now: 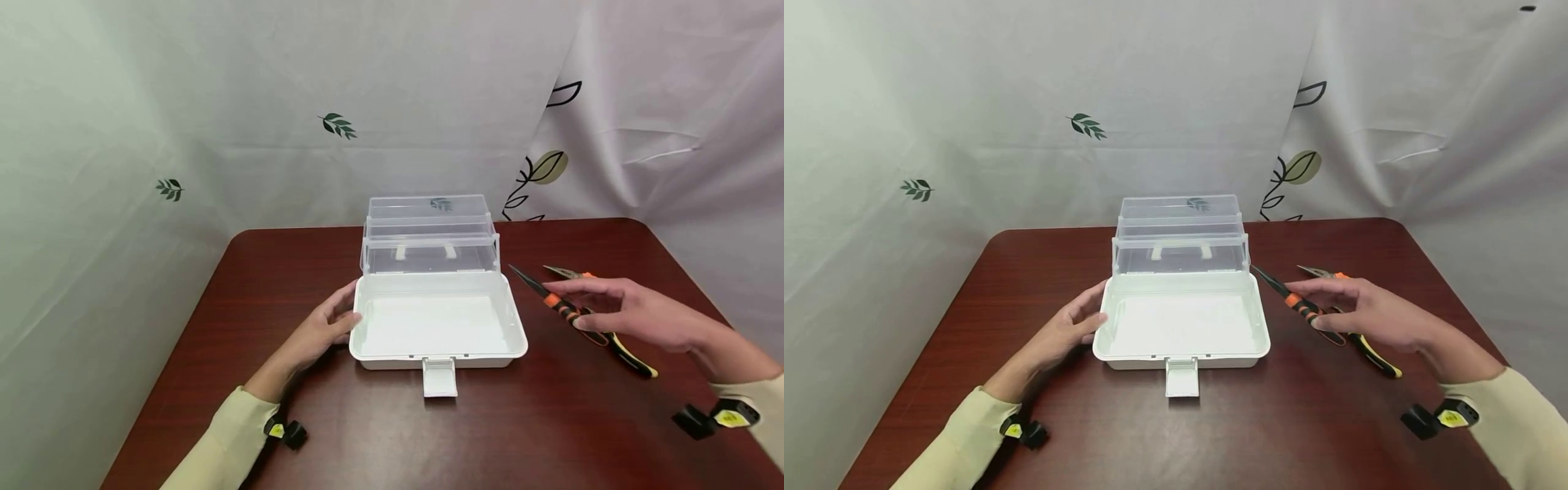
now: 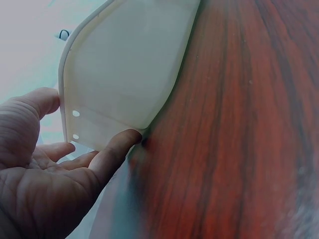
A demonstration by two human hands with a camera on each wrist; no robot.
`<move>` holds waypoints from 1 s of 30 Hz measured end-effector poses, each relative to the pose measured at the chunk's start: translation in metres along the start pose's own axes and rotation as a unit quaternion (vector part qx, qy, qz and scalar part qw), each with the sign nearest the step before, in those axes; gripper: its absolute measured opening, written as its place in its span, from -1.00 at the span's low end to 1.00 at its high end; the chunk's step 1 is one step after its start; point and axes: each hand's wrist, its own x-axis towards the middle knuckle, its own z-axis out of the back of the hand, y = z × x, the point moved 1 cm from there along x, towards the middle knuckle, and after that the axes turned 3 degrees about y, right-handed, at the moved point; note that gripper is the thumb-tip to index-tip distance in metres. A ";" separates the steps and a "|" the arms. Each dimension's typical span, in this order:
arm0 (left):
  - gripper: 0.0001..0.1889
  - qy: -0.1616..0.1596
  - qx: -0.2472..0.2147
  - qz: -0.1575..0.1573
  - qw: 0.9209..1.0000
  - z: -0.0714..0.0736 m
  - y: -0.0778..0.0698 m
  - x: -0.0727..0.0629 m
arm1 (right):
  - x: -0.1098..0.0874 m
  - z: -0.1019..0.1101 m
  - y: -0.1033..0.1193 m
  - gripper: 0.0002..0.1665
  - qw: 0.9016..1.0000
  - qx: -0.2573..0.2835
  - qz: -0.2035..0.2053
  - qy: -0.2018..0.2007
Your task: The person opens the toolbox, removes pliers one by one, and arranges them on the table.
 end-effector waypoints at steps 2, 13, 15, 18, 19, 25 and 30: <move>-0.26 0.001 0.000 -0.001 1.000 0.000 0.000 0.000 | -0.008 -0.005 -0.012 -0.34 1.000 -0.008 -0.013 -0.015; -0.26 -0.002 0.007 0.006 1.000 0.001 -0.001 0.001 | -0.042 -0.044 -0.049 -0.38 0.996 -0.029 0.020 -0.085; -0.26 -0.001 0.008 0.008 1.000 0.000 0.000 0.002 | -0.046 -0.051 -0.054 -0.38 0.995 -0.036 0.015 -0.090; -0.26 -0.002 0.009 0.008 1.000 0.001 0.001 0.001 | -0.050 -0.059 -0.060 -0.36 0.992 -0.065 0.004 -0.107; -0.26 -0.001 0.009 0.008 1.000 0.001 0.001 0.001 | -0.052 -0.061 -0.061 -0.36 0.991 -0.075 -0.002 -0.113; -0.26 -0.002 0.009 0.008 1.000 0.001 0.001 0.001 | -0.060 -0.072 -0.067 -0.32 0.982 -0.121 -0.022 -0.142; -0.25 -0.004 0.008 0.008 1.000 0.001 0.001 0.001 | -0.060 -0.076 -0.069 -0.32 0.976 -0.155 -0.026 -0.149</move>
